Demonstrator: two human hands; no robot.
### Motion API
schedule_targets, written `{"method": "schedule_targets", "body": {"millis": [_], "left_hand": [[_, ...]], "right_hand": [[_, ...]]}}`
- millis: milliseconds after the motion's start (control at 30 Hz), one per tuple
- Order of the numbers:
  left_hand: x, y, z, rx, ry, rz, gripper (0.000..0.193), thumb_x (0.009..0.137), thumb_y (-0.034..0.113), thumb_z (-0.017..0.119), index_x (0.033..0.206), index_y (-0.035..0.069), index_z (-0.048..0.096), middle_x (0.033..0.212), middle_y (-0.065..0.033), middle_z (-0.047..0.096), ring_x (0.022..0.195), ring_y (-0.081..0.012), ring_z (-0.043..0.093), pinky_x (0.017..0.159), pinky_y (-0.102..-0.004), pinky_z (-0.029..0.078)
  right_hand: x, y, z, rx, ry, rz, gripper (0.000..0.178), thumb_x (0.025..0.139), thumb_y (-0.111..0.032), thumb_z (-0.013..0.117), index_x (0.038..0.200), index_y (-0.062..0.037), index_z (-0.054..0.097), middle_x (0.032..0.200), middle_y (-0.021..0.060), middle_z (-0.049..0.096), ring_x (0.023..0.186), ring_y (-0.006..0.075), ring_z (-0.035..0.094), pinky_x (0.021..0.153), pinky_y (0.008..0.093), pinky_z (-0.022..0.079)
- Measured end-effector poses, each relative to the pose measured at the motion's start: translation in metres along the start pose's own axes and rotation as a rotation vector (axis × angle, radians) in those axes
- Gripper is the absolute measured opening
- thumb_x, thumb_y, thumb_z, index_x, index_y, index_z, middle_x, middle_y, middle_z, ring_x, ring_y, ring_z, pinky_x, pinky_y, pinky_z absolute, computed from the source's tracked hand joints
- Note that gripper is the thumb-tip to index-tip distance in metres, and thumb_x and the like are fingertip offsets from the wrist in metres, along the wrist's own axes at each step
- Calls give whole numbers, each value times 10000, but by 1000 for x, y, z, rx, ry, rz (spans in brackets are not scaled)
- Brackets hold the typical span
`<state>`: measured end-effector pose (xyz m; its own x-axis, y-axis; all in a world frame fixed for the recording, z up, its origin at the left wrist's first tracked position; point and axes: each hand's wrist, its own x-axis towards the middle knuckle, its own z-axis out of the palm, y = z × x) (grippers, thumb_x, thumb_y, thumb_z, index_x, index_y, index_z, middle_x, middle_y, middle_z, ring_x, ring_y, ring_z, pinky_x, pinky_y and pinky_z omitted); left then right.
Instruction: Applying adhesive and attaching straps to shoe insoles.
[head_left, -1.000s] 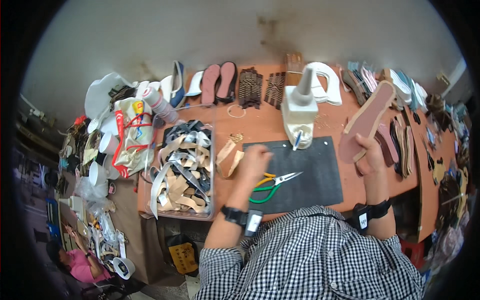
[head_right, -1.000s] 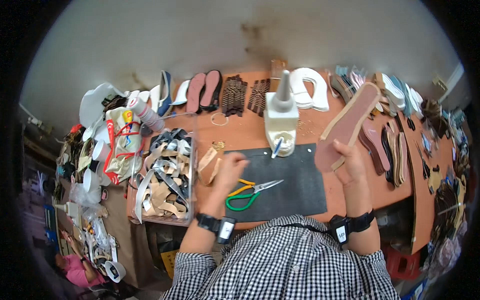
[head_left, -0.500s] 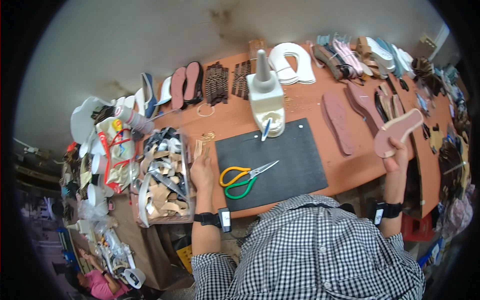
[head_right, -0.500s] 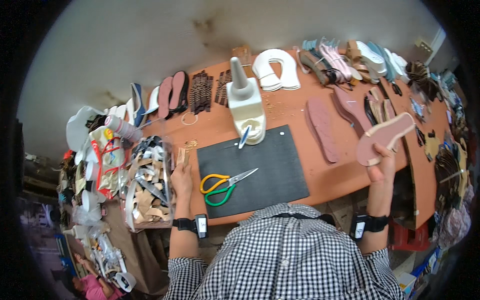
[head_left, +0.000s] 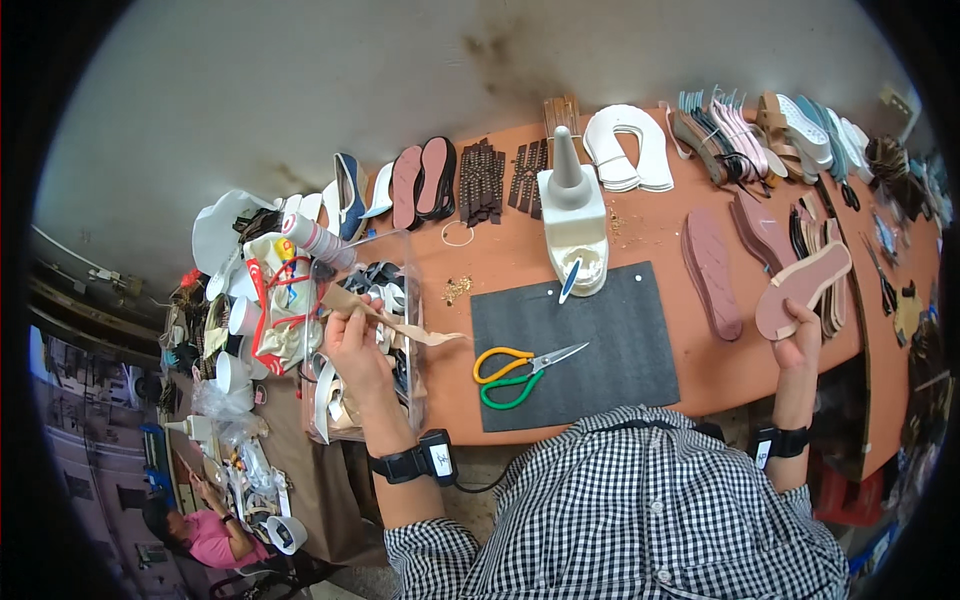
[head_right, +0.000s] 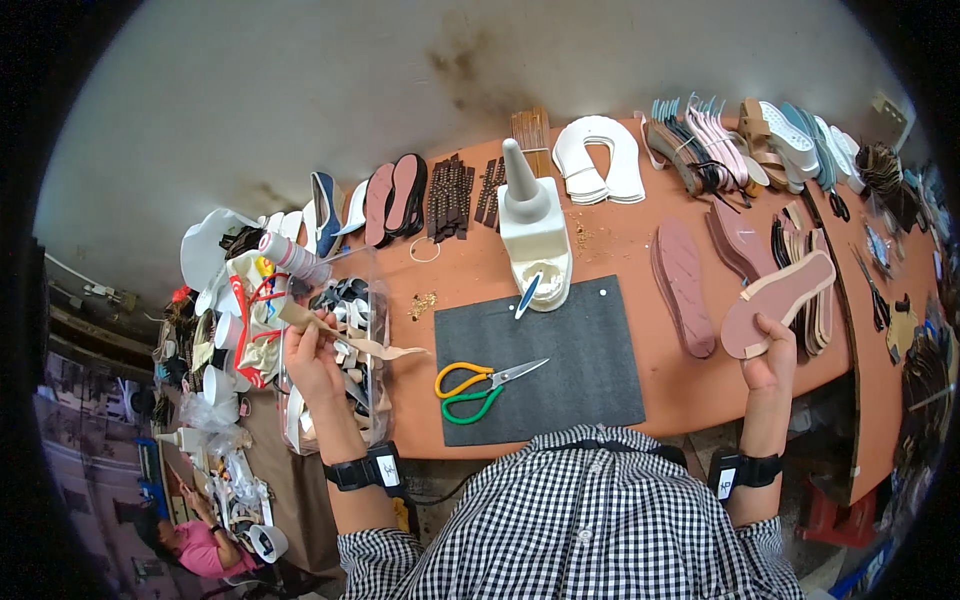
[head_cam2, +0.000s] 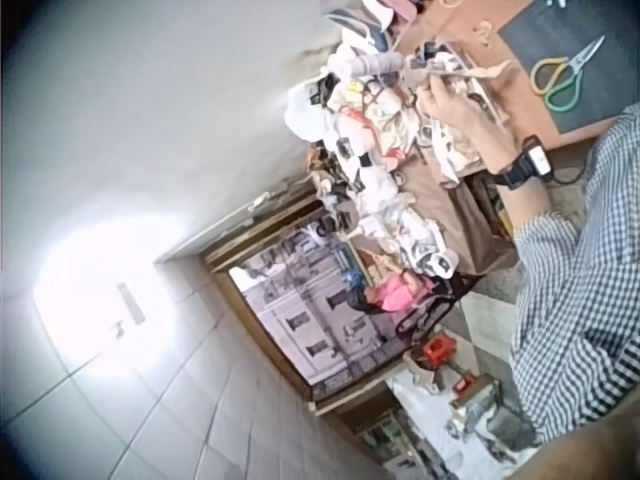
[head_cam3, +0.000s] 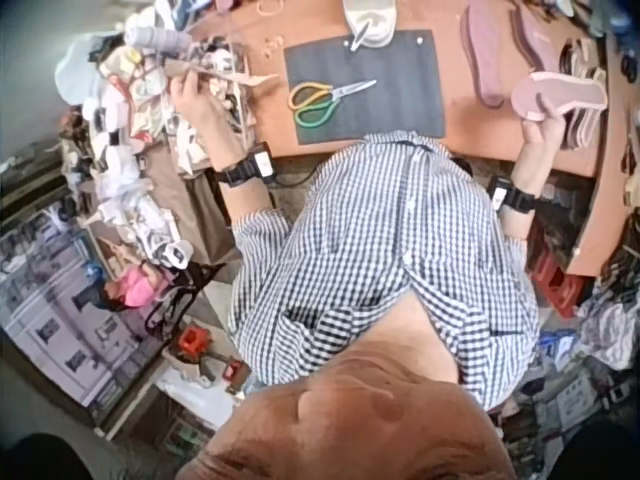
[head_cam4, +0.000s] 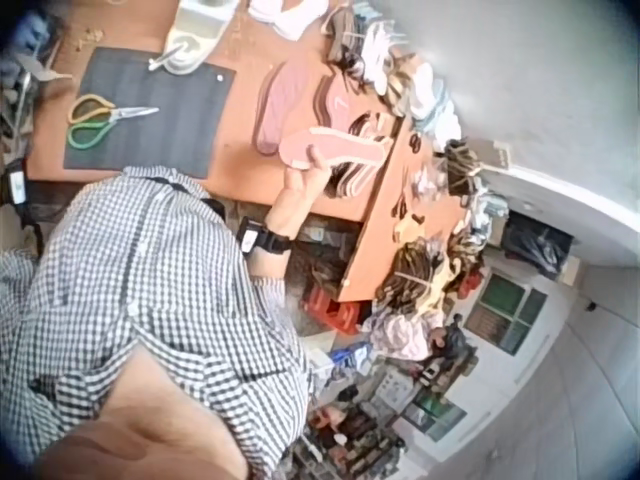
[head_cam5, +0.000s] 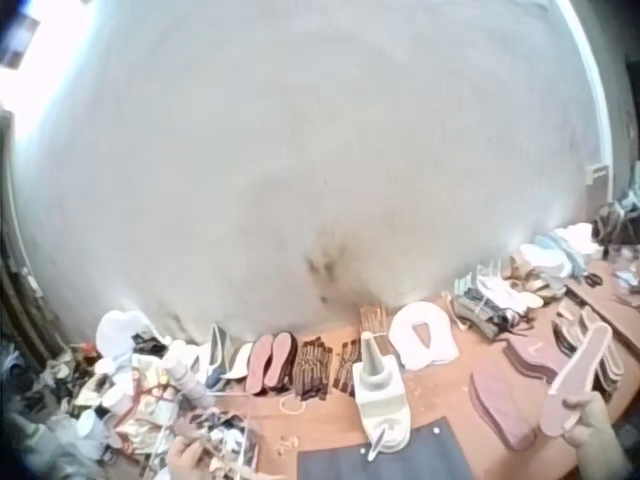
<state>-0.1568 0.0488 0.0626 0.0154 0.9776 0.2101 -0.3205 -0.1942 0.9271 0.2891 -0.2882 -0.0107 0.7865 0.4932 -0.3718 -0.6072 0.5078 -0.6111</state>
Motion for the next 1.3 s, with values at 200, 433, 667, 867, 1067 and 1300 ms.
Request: {"method": "schedule_targets", "body": {"millis": [200, 433, 667, 867, 1067, 1300], "left_hand": [[0, 20, -16, -131, -44, 91, 132, 864, 28, 470, 980, -8, 522, 926, -136, 593, 821, -230, 584, 816, -376, 475], [-13, 19, -3, -176, -171, 37, 181, 850, 5, 463, 1029, 7, 488, 926, -122, 582, 821, -204, 570, 762, -360, 468], [-51, 9, 59, -100, -302, -282, 215, 822, 24, 485, 1035, 31, 460, 773, -50, 506, 522, -58, 391, 432, -180, 310], [-90, -7, 151, 280, -382, -368, 301, 829, 59, 541, 1126, 51, 492, 694, -12, 517, 468, -36, 366, 412, -152, 273], [-102, -23, 207, 264, -685, -488, 287, 772, 24, 621, 1050, -1, 556, 871, -45, 589, 650, -50, 505, 545, -161, 399], [-116, -38, 235, 243, -796, -542, 313, 697, -56, 641, 980, 25, 536, 859, -10, 567, 671, -45, 520, 555, -152, 406]], "right_hand": [[2, 14, 26, -42, -65, 16, 474, 743, 56, 493, 1205, -13, 414, 1118, 119, 517, 1028, 270, 519, 924, 405, 422], [8, 31, 34, 33, -163, 203, 492, 729, 52, 519, 1202, 14, 390, 1095, 144, 521, 1015, 296, 530, 895, 447, 447], [17, 47, 48, 207, -316, 427, 409, 757, 6, 510, 1158, 26, 432, 1046, 137, 550, 963, 270, 559, 869, 394, 459], [19, 45, 54, 279, -376, 426, 412, 759, 9, 511, 1160, 32, 425, 1074, 136, 540, 990, 262, 547, 894, 383, 443], [20, 42, 58, 299, -404, 422, 431, 759, 24, 516, 1177, 31, 410, 1089, 132, 529, 1021, 254, 530, 913, 383, 429], [10, 43, 60, 263, -394, 302, 418, 759, 25, 535, 1162, 33, 427, 1089, 133, 532, 1018, 251, 533, 910, 380, 431]]}}
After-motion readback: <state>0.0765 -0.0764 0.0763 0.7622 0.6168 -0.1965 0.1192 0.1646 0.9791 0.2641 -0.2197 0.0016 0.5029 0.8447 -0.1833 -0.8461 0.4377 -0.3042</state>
